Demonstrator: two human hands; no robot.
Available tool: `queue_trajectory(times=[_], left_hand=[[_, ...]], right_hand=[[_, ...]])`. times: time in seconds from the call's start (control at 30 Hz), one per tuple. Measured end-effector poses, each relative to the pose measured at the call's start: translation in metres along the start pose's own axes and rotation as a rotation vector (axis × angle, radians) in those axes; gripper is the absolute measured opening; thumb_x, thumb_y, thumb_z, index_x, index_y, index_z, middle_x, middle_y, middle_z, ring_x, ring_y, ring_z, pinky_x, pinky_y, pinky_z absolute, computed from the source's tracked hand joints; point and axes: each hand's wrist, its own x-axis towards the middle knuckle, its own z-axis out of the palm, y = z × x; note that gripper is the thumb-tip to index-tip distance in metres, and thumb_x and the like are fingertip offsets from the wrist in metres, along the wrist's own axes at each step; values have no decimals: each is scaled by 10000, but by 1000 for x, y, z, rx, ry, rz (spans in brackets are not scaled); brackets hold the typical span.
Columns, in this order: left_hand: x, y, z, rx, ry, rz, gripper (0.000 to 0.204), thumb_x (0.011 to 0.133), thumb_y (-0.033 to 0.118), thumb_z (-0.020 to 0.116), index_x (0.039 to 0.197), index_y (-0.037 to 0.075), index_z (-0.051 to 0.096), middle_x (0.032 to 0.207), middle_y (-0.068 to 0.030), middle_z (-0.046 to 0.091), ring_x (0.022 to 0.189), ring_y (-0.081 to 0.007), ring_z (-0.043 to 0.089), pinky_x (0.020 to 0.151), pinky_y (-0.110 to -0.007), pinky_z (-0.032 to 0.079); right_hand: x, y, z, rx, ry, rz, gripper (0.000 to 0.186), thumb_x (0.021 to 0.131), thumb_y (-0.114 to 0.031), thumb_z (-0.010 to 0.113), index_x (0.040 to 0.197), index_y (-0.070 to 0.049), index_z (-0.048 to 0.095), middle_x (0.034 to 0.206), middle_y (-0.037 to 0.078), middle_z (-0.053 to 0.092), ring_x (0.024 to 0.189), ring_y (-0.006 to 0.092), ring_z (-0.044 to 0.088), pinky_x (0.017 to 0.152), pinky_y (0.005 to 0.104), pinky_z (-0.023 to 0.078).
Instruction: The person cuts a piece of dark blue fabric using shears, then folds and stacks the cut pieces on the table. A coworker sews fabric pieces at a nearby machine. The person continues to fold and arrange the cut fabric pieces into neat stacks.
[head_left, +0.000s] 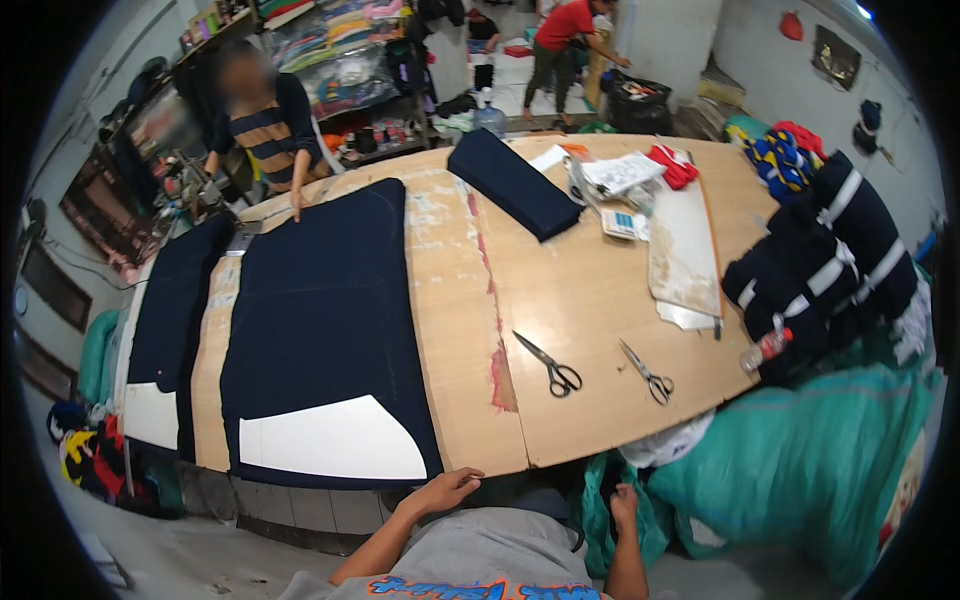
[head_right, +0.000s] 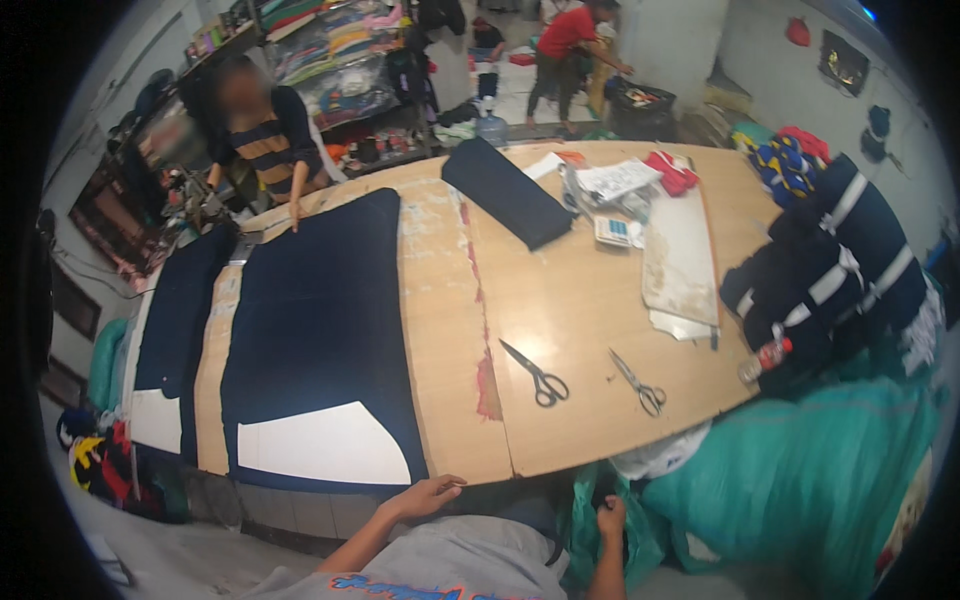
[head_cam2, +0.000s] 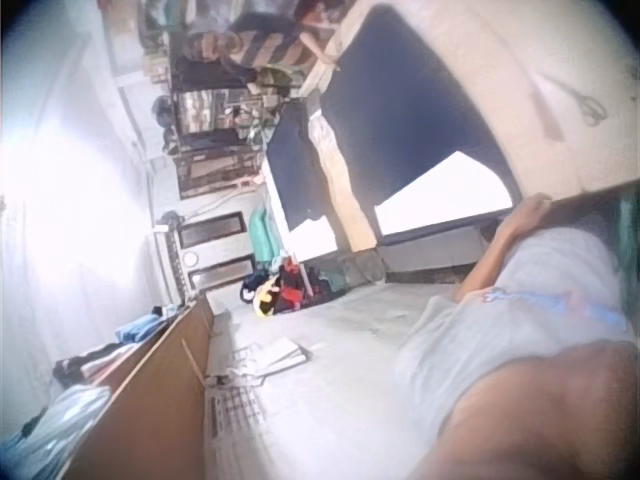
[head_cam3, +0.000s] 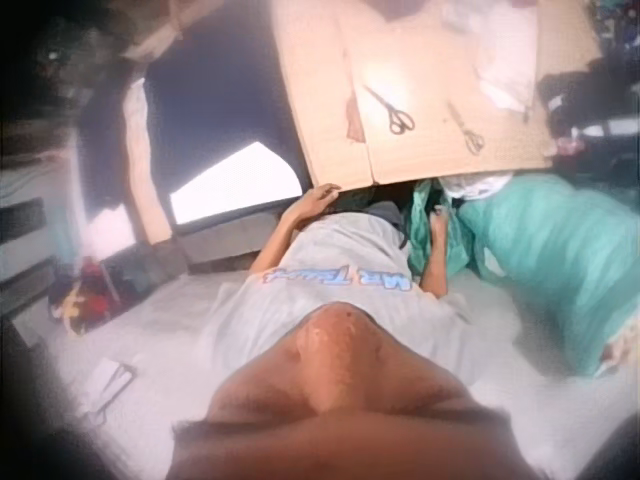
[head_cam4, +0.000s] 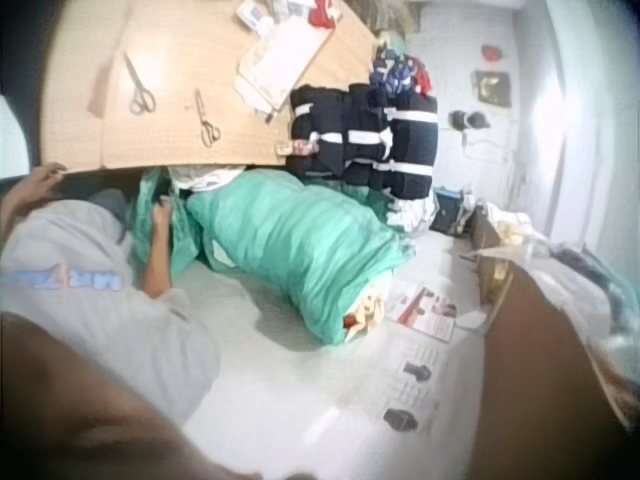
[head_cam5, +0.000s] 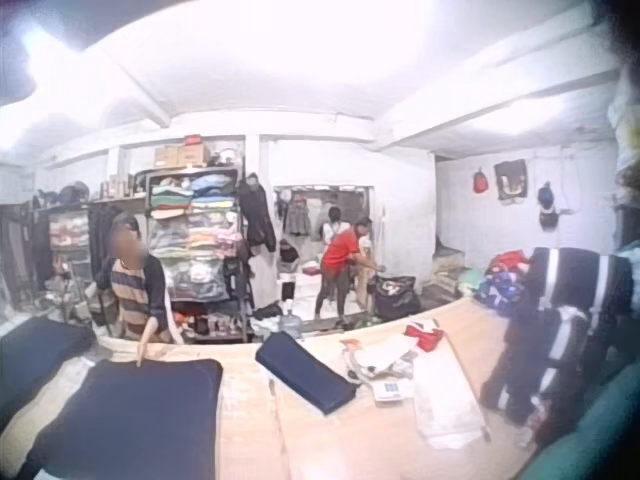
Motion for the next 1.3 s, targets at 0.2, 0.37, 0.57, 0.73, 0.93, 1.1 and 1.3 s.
queue_trajectory(times=[0.2, 0.37, 0.57, 0.73, 0.93, 1.1, 1.3], left_hand=[[67, 47, -26, -74, 237, 67, 438, 1143, 343, 583, 1520, 120, 570, 1230, -206, 747, 1132, -299, 728, 969, -404, 579], [145, 126, -78, 43, 459, 299, 475, 1141, 299, 584, 1560, 85, 528, 1208, -142, 719, 1103, -230, 716, 924, -363, 586], [185, 168, -117, -247, 673, 158, 442, 1130, 257, 592, 1537, 94, 542, 1190, -130, 746, 1052, -175, 748, 868, -333, 582], [224, 173, -167, -382, 804, 122, 441, 1123, 220, 577, 1544, 97, 530, 1246, -147, 751, 1089, -202, 743, 923, -339, 566], [301, 99, -153, 41, 1130, 200, 403, 1072, 125, 616, 1470, 64, 592, 1170, -178, 745, 1183, -325, 717, 1005, -421, 552], [317, 39, -142, 425, 1152, 86, 380, 1034, 98, 649, 1406, 31, 614, 1428, -215, 607, 1410, -416, 541, 1185, -512, 440], [338, 46, -146, 432, 1126, 92, 406, 1001, 74, 672, 1400, 21, 622, 1486, -211, 574, 1441, -412, 513, 1212, -534, 416]], right_hand=[[5, 19, 19, -379, -453, 132, 1348, 712, -184, 943, 1735, -85, 72, 1684, 324, 334, 1560, 471, 357, 1278, 490, 359], [42, -15, 74, -252, -463, 387, 1090, 803, -194, 882, 1664, 49, 259, 1390, 189, 665, 1338, 309, 609, 1162, 434, 454], [48, -51, 37, -251, -538, 350, 979, 840, -183, 845, 1631, 43, 313, 1368, 174, 677, 1312, 299, 623, 1150, 430, 463], [100, -123, 67, -255, -584, 341, 888, 871, -175, 814, 1603, 39, 358, 1350, 162, 687, 1290, 291, 635, 1140, 427, 471], [169, -187, 85, -305, -617, 330, 781, 908, -164, 776, 1571, 33, 413, 1328, 147, 699, 1263, 281, 649, 1128, 423, 479], [200, -216, 64, -404, -719, 361, 693, 940, -156, 745, 1543, 29, 458, 1310, 134, 710, 1241, 273, 660, 1118, 419, 487], [236, -270, -88, -762, -1315, 206, 593, 977, -145, 708, 1510, 23, 512, 1289, 119, 722, 1214, 264, 674, 1106, 415, 496]])
